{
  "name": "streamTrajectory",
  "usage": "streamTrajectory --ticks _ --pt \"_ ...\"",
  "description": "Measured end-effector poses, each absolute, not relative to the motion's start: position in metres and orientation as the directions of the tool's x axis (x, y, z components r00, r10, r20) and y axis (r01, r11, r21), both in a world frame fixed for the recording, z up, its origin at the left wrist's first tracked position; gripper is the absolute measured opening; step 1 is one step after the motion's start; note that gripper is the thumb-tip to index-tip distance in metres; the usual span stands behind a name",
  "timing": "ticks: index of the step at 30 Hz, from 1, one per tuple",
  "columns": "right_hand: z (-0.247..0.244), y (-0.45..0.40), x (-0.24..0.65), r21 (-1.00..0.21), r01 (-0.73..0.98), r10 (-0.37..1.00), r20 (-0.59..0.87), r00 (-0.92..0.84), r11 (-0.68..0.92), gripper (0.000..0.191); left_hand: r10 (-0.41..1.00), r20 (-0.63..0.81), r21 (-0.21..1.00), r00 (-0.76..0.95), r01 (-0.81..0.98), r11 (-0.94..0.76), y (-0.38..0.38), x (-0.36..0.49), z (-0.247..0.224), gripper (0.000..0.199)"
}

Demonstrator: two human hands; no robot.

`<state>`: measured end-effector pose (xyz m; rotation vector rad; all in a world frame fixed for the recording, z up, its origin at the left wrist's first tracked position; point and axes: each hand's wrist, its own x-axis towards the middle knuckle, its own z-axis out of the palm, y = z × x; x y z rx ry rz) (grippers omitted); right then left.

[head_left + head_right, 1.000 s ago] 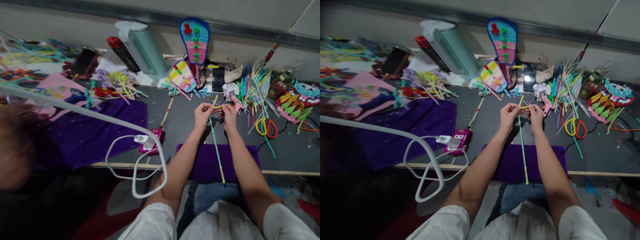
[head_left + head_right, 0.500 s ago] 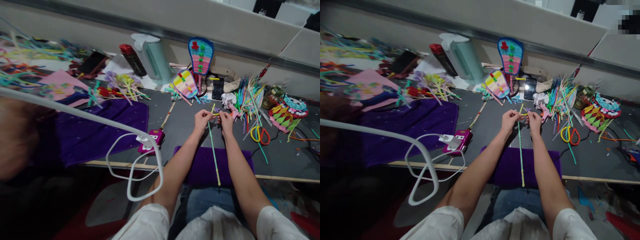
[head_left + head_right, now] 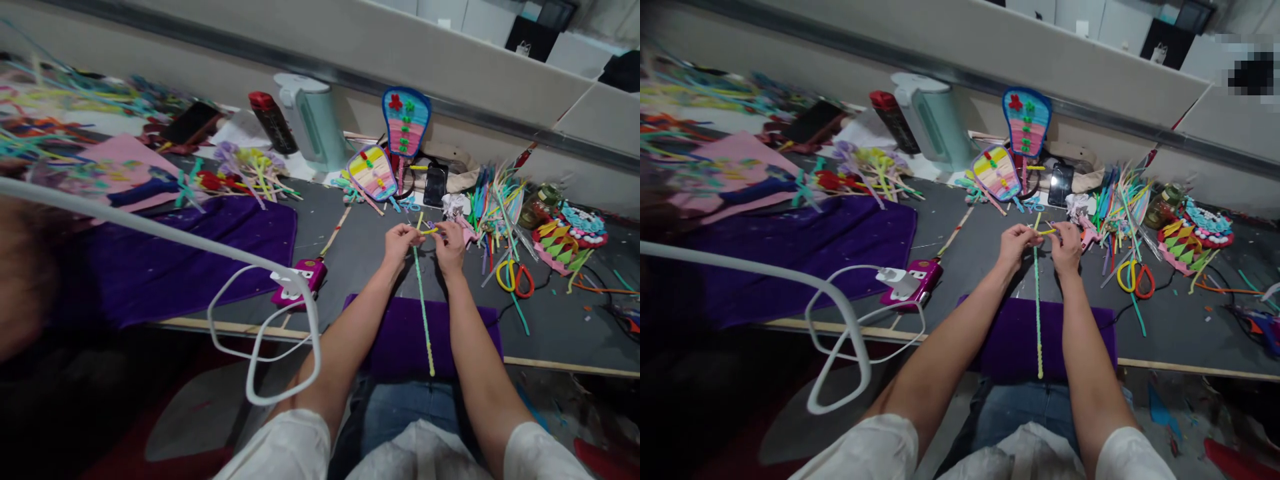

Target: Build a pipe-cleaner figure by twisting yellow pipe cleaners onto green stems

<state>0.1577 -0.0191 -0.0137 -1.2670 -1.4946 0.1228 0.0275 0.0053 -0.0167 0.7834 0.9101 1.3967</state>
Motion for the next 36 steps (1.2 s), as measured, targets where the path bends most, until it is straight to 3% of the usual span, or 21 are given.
streamTrajectory --ticks 2,5,23,28,31,36 --pt "-0.014 -0.019 0.158 -0.547 0.694 0.724 0.688 0.055 0.468 0.013 0.997 -0.069 0.887 -0.03 -0.46 0.047 0.005 0.027 -0.017 0.018" --pt "-0.018 -0.018 0.158 -0.465 0.749 0.71 0.705 -0.008 0.471 0.016 0.998 -0.065 0.885 -0.018 -0.463 0.049 0.005 0.028 -0.018 0.016" --pt "-0.028 -0.016 0.153 -0.384 0.844 0.69 0.724 0.023 0.375 0.019 0.995 -0.102 0.864 -0.005 -0.496 0.086 0.0 0.032 -0.018 0.016" --pt "-0.027 -0.016 0.15 -0.421 0.826 0.701 0.711 0.044 0.374 0.017 0.995 -0.097 0.868 -0.024 -0.491 0.073 0.001 0.035 -0.019 0.016" --pt "-0.024 -0.016 0.152 -0.512 0.743 0.692 0.716 0.091 0.432 0.015 0.995 -0.083 0.876 -0.052 -0.479 0.048 0.003 0.033 -0.019 0.015" --pt "-0.018 -0.015 0.171 -0.762 0.547 0.624 0.623 0.472 0.348 0.018 0.998 -0.055 0.9 -0.042 -0.435 0.031 0.007 0.025 -0.02 0.01"
